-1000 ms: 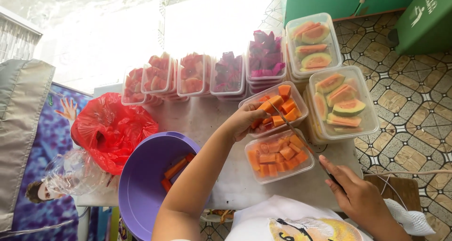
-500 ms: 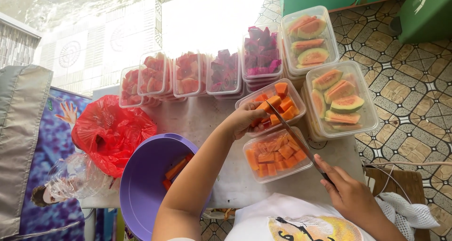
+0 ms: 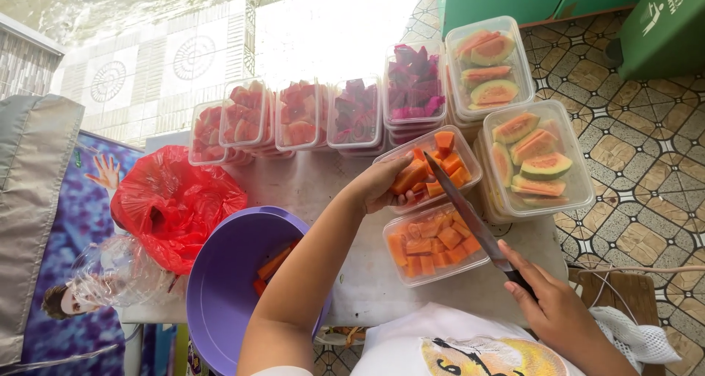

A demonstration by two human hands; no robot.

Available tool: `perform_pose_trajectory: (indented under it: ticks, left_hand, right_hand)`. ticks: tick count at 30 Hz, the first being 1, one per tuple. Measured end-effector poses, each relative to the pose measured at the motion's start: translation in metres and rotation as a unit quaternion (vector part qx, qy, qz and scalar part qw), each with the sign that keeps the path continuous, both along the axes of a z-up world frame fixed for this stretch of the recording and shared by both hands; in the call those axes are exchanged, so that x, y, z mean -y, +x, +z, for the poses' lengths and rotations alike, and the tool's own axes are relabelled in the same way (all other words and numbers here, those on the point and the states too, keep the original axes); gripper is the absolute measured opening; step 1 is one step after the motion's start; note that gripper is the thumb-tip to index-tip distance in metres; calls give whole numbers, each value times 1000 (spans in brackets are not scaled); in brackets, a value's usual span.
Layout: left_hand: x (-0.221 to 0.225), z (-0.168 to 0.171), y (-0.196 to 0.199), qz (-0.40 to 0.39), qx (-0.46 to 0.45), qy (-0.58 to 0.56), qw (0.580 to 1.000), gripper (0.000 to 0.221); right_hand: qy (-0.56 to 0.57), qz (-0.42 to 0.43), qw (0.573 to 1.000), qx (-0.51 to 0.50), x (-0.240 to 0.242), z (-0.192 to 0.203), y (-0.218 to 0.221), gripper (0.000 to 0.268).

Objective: The person slices papaya with a knife, placing the cut pieces into plastic containers alongside other already prepared fruits.

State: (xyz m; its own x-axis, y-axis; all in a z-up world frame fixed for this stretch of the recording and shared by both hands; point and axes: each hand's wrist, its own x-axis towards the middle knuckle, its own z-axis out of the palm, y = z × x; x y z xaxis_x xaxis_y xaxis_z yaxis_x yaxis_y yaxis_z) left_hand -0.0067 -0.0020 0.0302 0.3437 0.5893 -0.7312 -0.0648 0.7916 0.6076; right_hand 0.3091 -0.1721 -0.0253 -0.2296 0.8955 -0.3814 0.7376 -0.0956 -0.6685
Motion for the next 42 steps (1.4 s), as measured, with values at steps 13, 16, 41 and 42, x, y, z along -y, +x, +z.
perform_pose_trajectory:
  ticks: [13,16,41,42]
  left_hand:
    - [-4,-5,4,39,0,-15,999,71]
    - [-5,-8,5,43,-2,-17,999,69]
    - [2,5,-10,-74,-155,101,980,44]
    - [1,7,-5,-104,-194,114,969,45]
  right_hand:
    - [75,73,994,44,5,-7,6,67]
    - [91,77,992,47,4,-8,4,67]
    - [-146,-157,927,-307,9,14,13,75]
    - [-127,-159,931,-304,12,16,15,75]
